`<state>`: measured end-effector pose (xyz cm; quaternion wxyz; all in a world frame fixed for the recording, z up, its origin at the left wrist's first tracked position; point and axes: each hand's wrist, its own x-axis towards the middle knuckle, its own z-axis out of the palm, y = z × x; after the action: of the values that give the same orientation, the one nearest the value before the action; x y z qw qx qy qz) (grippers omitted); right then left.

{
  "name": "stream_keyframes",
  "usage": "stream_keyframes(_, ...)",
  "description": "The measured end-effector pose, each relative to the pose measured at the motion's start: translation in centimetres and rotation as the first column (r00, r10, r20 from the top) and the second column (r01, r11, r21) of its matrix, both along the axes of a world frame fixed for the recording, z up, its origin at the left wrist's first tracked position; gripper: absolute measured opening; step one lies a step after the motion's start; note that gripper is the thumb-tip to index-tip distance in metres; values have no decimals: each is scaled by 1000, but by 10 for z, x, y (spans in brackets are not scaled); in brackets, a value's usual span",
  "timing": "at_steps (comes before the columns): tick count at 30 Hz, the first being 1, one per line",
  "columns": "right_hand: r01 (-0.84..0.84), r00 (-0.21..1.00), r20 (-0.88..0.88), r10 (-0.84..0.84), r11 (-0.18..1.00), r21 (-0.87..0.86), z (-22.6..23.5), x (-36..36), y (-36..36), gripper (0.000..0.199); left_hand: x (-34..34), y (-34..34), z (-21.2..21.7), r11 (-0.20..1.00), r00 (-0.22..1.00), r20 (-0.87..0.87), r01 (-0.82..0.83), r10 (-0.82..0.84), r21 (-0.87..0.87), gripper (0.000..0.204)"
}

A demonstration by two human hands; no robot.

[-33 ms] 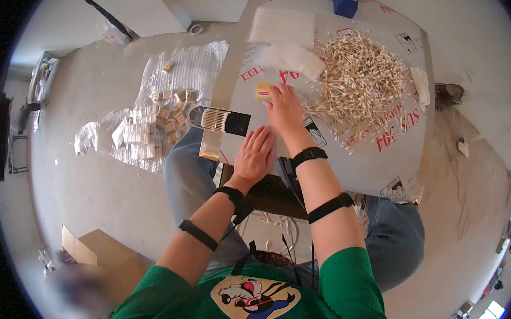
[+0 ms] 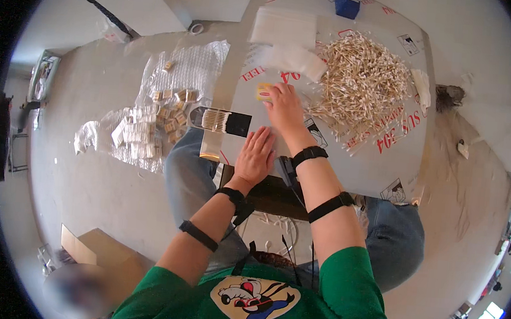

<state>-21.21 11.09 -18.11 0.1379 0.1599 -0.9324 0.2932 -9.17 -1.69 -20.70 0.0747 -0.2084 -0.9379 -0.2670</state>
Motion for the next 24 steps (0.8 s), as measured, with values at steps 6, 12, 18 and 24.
stream_keyframes(6, -134, 990, 43, 133, 991, 24, -7, -13, 3, 26, 1, -1, 0, 1000, 1000, 15, 4, -4, -16, 44)
stream_keyframes(12, -154, 988, 31, 153, 988, 9, -14, -19, 5, 21, 1, -1, -1, 1000, 1000, 29, 4, -3, -16, 44)
stream_keyframes(18, -178, 981, 63, 181, 983, -47, -12, -22, 5, 19, 0, -2, -2, 999, 1000, 22, 1, -1, -33, 45)
stream_keyframes(24, -135, 989, 55, 137, 990, -49, -12, -22, 3, 15, -2, 0, -1, 1000, 1000, 13, -2, 1, 23, 45)
